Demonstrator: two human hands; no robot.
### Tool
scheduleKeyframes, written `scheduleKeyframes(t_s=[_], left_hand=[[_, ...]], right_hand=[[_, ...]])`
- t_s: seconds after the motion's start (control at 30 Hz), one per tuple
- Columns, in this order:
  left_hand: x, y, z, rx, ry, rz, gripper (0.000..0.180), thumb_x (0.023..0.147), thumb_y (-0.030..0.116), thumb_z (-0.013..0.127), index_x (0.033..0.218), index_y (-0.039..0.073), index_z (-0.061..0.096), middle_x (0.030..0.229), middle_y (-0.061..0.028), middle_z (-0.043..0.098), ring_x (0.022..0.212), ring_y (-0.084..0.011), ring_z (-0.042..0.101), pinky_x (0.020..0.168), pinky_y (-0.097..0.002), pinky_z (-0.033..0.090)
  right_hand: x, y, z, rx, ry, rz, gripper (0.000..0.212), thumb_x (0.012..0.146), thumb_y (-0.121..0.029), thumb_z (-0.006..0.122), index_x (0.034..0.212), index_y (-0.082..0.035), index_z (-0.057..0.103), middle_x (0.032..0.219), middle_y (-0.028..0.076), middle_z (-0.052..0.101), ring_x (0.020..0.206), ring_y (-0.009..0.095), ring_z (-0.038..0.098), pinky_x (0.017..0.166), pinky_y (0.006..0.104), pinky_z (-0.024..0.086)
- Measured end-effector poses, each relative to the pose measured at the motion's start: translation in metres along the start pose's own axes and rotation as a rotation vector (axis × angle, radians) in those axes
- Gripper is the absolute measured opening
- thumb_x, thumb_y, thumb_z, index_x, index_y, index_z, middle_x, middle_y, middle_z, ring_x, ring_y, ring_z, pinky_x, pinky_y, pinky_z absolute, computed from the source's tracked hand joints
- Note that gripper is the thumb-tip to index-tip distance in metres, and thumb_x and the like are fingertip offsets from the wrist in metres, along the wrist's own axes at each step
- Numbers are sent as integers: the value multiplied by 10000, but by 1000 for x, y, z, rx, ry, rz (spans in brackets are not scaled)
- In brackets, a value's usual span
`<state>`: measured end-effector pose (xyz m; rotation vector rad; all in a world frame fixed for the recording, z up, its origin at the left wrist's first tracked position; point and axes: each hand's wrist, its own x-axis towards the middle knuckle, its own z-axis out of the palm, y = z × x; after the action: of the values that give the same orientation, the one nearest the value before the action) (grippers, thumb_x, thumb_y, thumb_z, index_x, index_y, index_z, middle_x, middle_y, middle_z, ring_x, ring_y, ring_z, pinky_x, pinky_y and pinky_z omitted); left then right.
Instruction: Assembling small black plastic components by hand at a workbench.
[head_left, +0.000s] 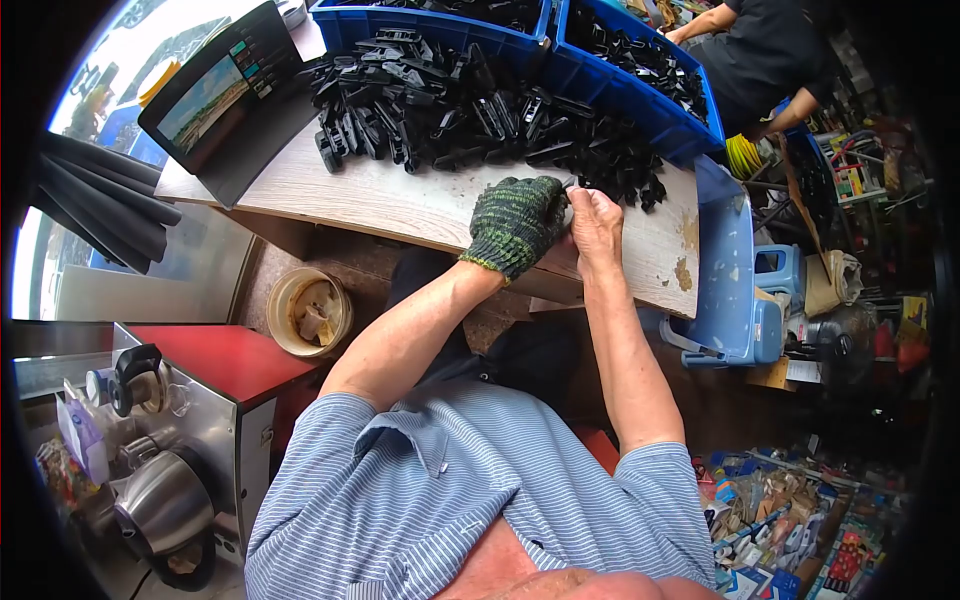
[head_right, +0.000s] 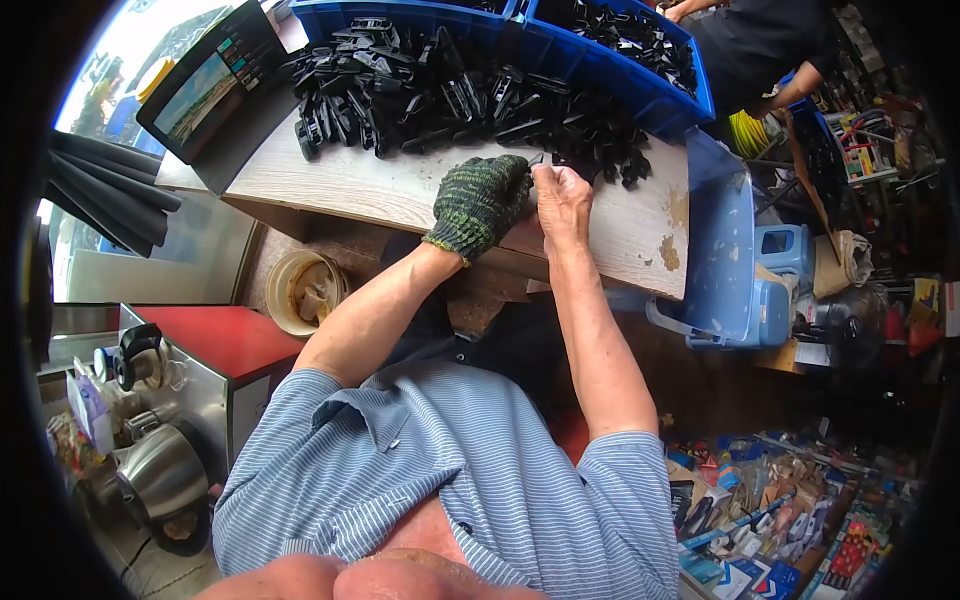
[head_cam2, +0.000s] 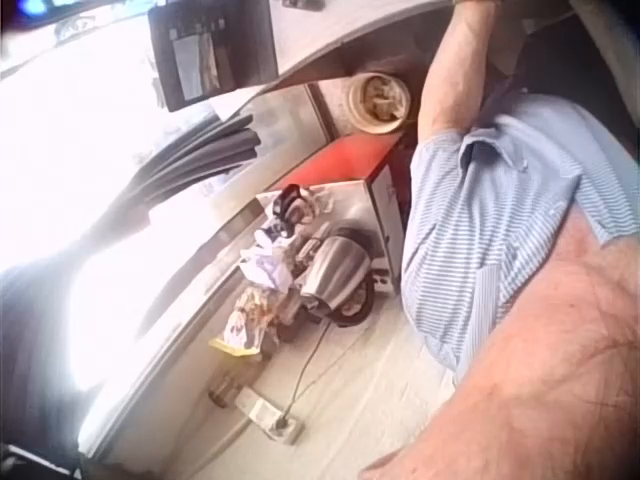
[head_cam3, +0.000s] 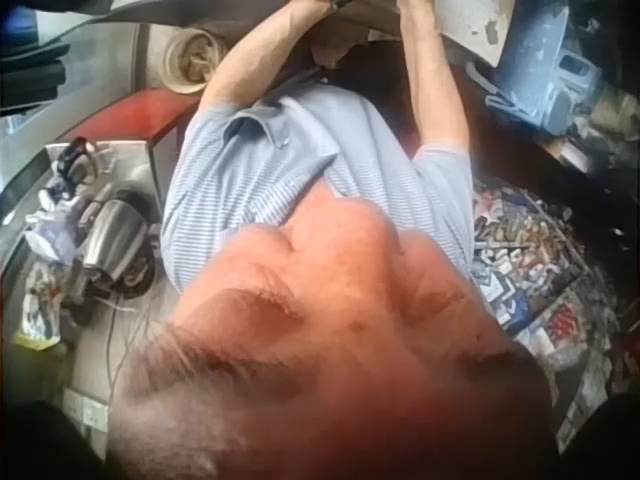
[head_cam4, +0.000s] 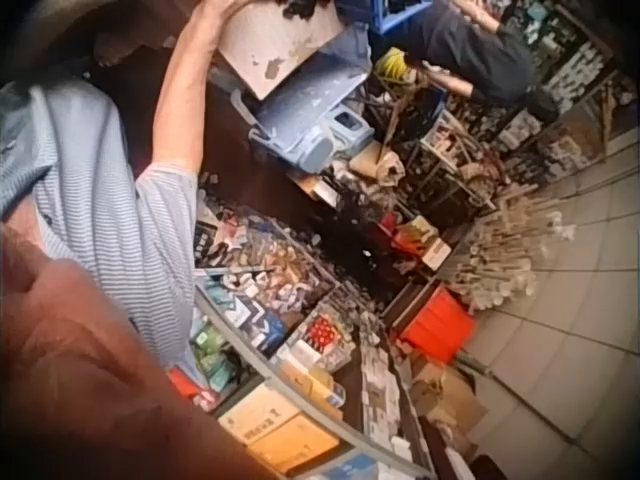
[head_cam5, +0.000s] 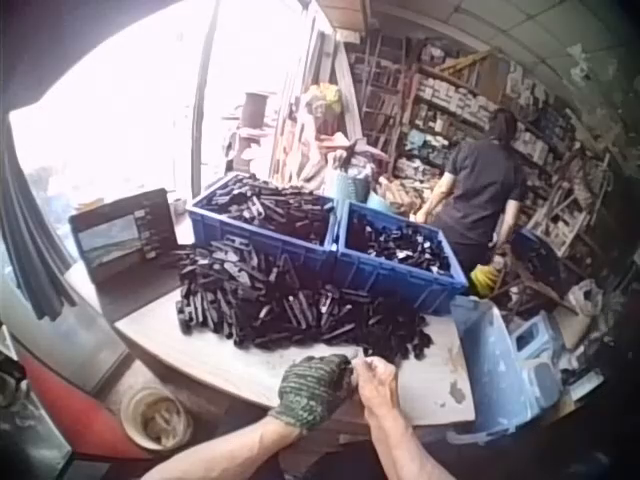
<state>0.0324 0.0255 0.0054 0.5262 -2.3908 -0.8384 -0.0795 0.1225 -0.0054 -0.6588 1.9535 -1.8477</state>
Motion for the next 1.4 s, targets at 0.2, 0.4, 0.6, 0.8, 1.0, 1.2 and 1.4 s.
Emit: scheduleKeyframes(t_s=[0.2, 0.4, 0.6, 0.8, 1.0, 1.2, 1.4], left_hand=[[-1, 0, 4, 41, 61, -7, 184, 847, 242, 669, 976, 111, 672, 827, -142, 678, 786, -372, 642, 691, -490, 499], [-7, 2, 1, 24, 106, 55, 161, 846, 230, 669, 946, 104, 667, 800, -142, 673, 774, -365, 643, 681, -481, 502], [4, -17, -30, 291, 218, 143, 493, 815, 326, 690, 1237, 91, 590, 1168, -132, 613, 1056, -359, 562, 805, -504, 481], [23, -42, -33, 571, 120, 135, 306, 822, 291, 680, 1065, 112, 627, 1013, -99, 644, 992, -335, 586, 744, -492, 482], [21, -46, -29, 558, 124, 229, 239, 840, 212, 626, 1066, 147, 667, 956, -95, 658, 941, -319, 596, 734, -476, 465], [8, -41, -38, 469, 47, 324, 237, 842, 284, 662, 1039, 158, 702, 960, -85, 665, 949, -308, 592, 760, -485, 448], [10, -43, -36, 503, 66, 287, 221, 854, 317, 669, 945, 116, 688, 945, -105, 656, 960, -322, 590, 753, -484, 451]], right_hand=[[-3, -5, 1, -11, -58, 34, 363, 949, -278, 692, 684, -89, 531, 677, -97, 399, 632, 34, 316, 553, 254, 271], [-5, 3, 3, 0, -87, 3, 407, 973, -306, 645, 654, -108, 486, 678, -105, 355, 654, 33, 297, 563, 265, 237], [-17, -12, 3, 122, -13, 119, 355, 974, -347, 569, 702, -123, 524, 517, -44, 373, 408, 91, 374, 412, 331, 463], [-22, -27, 9, 188, 45, 256, 380, 972, -351, 510, 682, -114, 446, 463, -17, 302, 379, 126, 372, 421, 395, 548], [-24, -29, 8, 219, 63, 248, 378, 975, -350, 501, 682, -119, 442, 453, -16, 303, 380, 127, 372, 420, 395, 546], [-24, -27, 9, 222, 80, 230, 383, 972, -349, 491, 668, -121, 436, 454, -17, 300, 377, 128, 370, 428, 398, 552], [-25, -27, 10, 238, 102, 206, 407, 968, -347, 485, 632, -128, 420, 458, -18, 290, 371, 130, 358, 431, 415, 559]])
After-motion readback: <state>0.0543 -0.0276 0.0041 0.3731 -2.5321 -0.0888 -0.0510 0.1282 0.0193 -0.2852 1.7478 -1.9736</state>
